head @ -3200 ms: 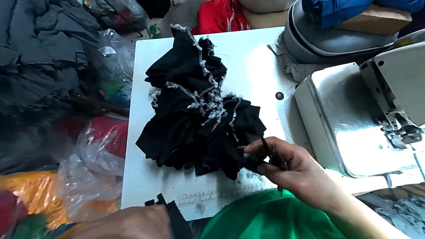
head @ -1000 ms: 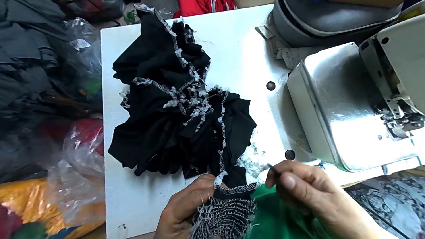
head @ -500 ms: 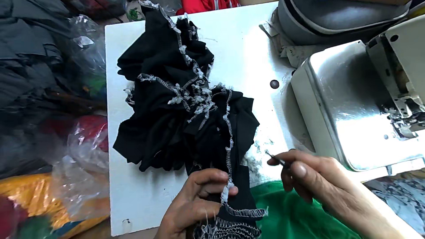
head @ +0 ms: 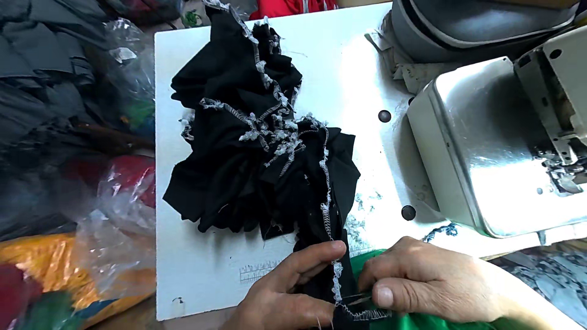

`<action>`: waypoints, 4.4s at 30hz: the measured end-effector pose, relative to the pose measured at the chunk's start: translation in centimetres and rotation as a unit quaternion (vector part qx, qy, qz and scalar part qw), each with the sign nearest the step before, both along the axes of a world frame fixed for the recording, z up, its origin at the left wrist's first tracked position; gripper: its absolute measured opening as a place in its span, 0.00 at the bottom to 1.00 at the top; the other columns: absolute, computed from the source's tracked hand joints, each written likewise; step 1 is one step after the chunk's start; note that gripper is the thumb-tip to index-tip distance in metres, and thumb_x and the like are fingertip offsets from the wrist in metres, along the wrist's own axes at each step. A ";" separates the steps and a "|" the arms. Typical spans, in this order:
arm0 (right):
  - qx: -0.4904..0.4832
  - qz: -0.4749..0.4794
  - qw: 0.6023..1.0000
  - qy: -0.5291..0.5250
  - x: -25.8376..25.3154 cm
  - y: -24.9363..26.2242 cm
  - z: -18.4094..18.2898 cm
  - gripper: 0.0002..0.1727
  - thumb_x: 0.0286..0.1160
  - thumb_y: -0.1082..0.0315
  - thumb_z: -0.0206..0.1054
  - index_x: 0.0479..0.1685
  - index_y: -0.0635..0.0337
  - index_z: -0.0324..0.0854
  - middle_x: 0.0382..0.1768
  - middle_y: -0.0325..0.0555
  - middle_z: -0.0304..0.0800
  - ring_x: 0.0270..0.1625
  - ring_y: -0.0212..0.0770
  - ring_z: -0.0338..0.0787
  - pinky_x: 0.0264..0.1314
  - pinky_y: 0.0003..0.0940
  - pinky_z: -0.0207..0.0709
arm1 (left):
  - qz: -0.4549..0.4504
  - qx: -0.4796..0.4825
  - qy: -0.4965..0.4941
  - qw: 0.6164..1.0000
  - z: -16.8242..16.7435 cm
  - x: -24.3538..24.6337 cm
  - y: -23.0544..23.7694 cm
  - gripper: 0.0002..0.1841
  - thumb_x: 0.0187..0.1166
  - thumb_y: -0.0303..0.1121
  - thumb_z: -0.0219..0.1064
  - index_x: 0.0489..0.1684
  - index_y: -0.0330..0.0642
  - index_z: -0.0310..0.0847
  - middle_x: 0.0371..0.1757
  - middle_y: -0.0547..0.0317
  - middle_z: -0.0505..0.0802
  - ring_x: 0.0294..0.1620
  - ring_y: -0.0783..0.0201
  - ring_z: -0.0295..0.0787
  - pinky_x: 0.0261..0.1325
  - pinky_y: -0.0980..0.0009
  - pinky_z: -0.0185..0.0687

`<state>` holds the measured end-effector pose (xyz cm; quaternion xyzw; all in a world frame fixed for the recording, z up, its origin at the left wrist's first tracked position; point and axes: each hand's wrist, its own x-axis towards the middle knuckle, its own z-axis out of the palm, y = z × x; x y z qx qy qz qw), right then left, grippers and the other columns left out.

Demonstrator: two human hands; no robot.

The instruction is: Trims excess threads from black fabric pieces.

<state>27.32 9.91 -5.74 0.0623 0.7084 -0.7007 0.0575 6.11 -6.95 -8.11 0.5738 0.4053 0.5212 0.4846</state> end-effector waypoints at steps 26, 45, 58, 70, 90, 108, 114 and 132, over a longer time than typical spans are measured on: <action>0.142 -0.160 0.954 -0.211 -4.2 -0.1 1.1 0.21 0.76 0.41 0.68 0.29 0.49 0.84 0.16 0.27 0.74 0.21 0.20 0.73 0.23 0.20 0.62 | -0.052 0.020 0.125 0.991 0.3 0.6 0.6 0.09 0.86 0.34 0.61 0.49 0.41 0.86 0.75 0.47 0.83 0.80 0.67 0.75 0.82 0.72 0.69; 0.018 -0.331 0.940 -0.077 -0.8 0.4 -0.6 0.04 0.67 0.69 0.74 0.36 0.47 0.89 0.25 0.24 0.85 0.24 0.15 0.78 0.24 0.10 0.70 | 0.025 0.008 0.084 0.996 0.3 -0.8 0.9 0.09 0.84 0.43 0.67 0.52 0.52 0.85 0.81 0.73 0.78 0.66 0.81 0.85 0.65 0.81 0.85; -0.105 -0.381 0.915 -0.080 -0.1 -0.1 -0.5 0.05 0.75 0.67 0.68 0.33 0.44 0.84 0.16 0.25 0.75 0.16 0.15 0.69 0.18 0.10 0.61 | 0.108 0.033 0.153 0.982 -1.7 0.7 2.9 0.19 0.78 0.56 0.68 0.54 0.56 0.88 0.72 0.81 0.83 0.71 0.84 0.78 0.71 0.83 0.78; -0.261 -0.337 0.891 -0.154 -0.6 -0.3 -0.4 0.08 0.73 0.72 0.69 0.28 0.47 0.85 0.15 0.28 0.80 0.14 0.15 0.70 0.16 0.09 0.62 | 0.129 0.052 0.183 0.973 -1.3 1.0 1.4 0.16 0.80 0.51 0.69 0.55 0.53 0.87 0.74 0.79 0.83 0.73 0.82 0.78 0.74 0.82 0.77; 0.121 -0.340 0.933 0.014 -0.6 -0.4 -0.2 0.03 0.73 0.68 0.69 0.41 0.51 0.86 0.28 0.24 0.83 0.26 0.12 0.77 0.26 0.06 0.69 | 0.034 0.025 0.015 0.999 0.1 0.4 2.3 0.14 0.84 0.46 0.65 0.58 0.51 0.85 0.69 0.74 0.87 0.68 0.80 0.82 0.70 0.83 0.79; 0.170 -0.234 0.956 0.055 0.1 -1.0 0.3 0.17 0.70 0.73 0.64 0.56 0.55 0.92 0.37 0.34 0.90 0.39 0.15 0.82 0.43 0.07 0.72 | 0.056 -0.079 -0.073 0.993 -1.5 1.6 2.6 0.26 0.77 0.48 0.70 0.75 0.61 0.78 0.65 0.87 0.89 0.63 0.89 0.83 0.66 0.87 0.80; 0.155 -0.196 0.965 0.077 0.2 -0.9 0.3 0.19 0.70 0.75 0.64 0.59 0.57 0.90 0.38 0.40 0.90 0.41 0.21 0.84 0.45 0.11 0.74 | 0.026 -0.032 0.023 0.999 -1.6 0.6 2.5 0.22 0.81 0.55 0.64 0.67 0.56 0.82 0.62 0.84 0.86 0.64 0.92 0.78 0.66 0.91 0.73; -0.031 -0.228 0.973 -0.005 3.6 -2.0 1.4 0.36 0.87 0.37 0.48 0.56 0.64 0.83 0.26 0.36 0.80 0.27 0.18 0.74 0.30 0.14 0.68 | 0.109 -0.034 0.067 0.991 -1.4 -0.5 1.3 0.21 0.78 0.60 0.65 0.66 0.70 0.85 0.67 0.93 0.86 0.72 0.87 0.77 0.76 0.83 0.71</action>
